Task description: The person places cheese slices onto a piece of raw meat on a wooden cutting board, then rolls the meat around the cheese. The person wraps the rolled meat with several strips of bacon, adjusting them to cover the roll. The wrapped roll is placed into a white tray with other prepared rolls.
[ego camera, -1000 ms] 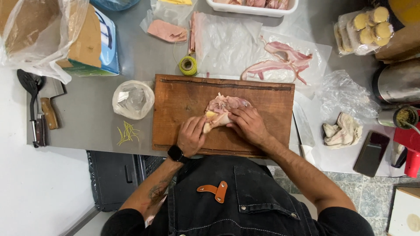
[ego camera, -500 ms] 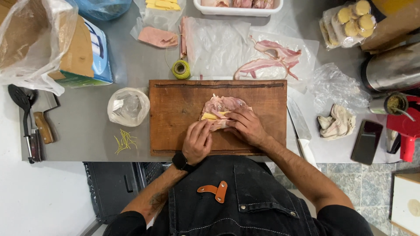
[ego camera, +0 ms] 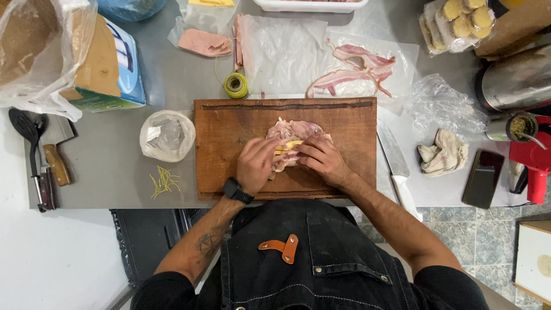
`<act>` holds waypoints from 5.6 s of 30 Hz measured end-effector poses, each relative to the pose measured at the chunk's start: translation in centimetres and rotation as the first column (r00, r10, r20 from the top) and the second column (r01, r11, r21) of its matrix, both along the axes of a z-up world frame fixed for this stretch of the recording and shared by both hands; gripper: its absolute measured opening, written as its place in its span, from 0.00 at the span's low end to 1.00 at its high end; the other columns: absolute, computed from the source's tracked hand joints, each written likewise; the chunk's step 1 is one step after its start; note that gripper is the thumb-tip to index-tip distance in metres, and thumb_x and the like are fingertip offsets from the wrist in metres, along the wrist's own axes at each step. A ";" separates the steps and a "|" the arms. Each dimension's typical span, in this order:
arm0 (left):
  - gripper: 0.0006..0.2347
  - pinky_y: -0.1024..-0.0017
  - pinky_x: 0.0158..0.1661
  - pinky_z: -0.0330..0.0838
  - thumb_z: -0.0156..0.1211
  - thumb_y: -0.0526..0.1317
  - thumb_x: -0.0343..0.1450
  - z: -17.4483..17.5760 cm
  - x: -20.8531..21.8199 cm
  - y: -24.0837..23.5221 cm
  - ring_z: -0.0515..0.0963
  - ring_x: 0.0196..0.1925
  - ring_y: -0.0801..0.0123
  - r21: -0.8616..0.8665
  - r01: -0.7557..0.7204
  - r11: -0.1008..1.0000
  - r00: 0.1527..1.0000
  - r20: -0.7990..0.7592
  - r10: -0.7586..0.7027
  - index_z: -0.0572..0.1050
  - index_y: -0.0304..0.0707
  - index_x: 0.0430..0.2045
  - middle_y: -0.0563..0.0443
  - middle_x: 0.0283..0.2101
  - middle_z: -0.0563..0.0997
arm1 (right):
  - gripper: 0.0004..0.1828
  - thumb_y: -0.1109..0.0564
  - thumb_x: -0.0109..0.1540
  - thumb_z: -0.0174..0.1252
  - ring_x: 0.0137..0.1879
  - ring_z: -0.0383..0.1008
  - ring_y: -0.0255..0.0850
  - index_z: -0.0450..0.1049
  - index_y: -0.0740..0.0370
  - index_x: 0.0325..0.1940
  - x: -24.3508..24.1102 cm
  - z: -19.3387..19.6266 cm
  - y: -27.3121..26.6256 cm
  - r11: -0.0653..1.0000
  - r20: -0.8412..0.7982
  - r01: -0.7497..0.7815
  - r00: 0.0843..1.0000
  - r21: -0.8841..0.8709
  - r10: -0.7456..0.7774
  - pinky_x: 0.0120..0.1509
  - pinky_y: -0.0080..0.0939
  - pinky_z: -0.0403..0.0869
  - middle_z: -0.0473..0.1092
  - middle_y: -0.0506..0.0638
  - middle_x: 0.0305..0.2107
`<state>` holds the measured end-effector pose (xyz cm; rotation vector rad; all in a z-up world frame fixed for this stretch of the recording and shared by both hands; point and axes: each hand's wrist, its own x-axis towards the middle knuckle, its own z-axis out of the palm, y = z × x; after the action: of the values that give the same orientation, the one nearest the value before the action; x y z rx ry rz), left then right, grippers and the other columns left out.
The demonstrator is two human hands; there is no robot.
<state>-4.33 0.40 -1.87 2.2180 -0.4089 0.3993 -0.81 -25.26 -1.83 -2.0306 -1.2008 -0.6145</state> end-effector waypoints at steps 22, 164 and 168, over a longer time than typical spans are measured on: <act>0.30 0.45 0.60 0.70 0.61 0.58 0.77 1.3 -1.8 -0.6 0.75 0.65 0.38 0.378 0.205 0.903 0.951 0.139 -0.275 0.72 0.28 0.65 0.30 0.64 0.75 | 0.24 0.47 0.80 0.40 0.55 0.78 0.59 0.77 0.63 0.61 0.5 0.2 -0.3 0.988 -0.069 0.000 0.998 -0.157 -0.011 0.59 0.59 0.75 0.77 0.59 0.54; 0.26 0.48 0.59 0.75 0.65 0.26 0.66 0.7 -4.1 2.5 0.81 0.57 0.36 0.160 -0.028 0.987 0.955 -0.286 0.074 0.75 0.26 0.63 0.30 0.56 0.79 | 0.50 0.33 0.48 0.75 0.57 0.80 0.52 0.73 0.55 0.70 -0.3 3.3 6.3 0.811 -0.166 0.041 0.972 -0.583 -0.168 0.62 0.54 0.77 0.77 0.52 0.52; 0.17 0.55 0.50 0.79 0.64 0.28 0.68 -2.9 -4.9 1.6 0.84 0.48 0.43 0.160 -0.175 0.972 0.933 -0.288 0.215 0.81 0.28 0.53 0.39 0.44 0.83 | 0.46 0.37 0.49 0.75 0.52 0.82 0.51 0.74 0.53 0.69 -0.6 3.9 6.7 0.781 -0.126 0.044 0.980 -0.624 -0.156 0.58 0.51 0.78 0.77 0.50 0.45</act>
<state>-9.22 2.01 -4.77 2.4093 -0.0490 0.1311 -1.37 -18.55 2.08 -2.6450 -1.3067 -0.0668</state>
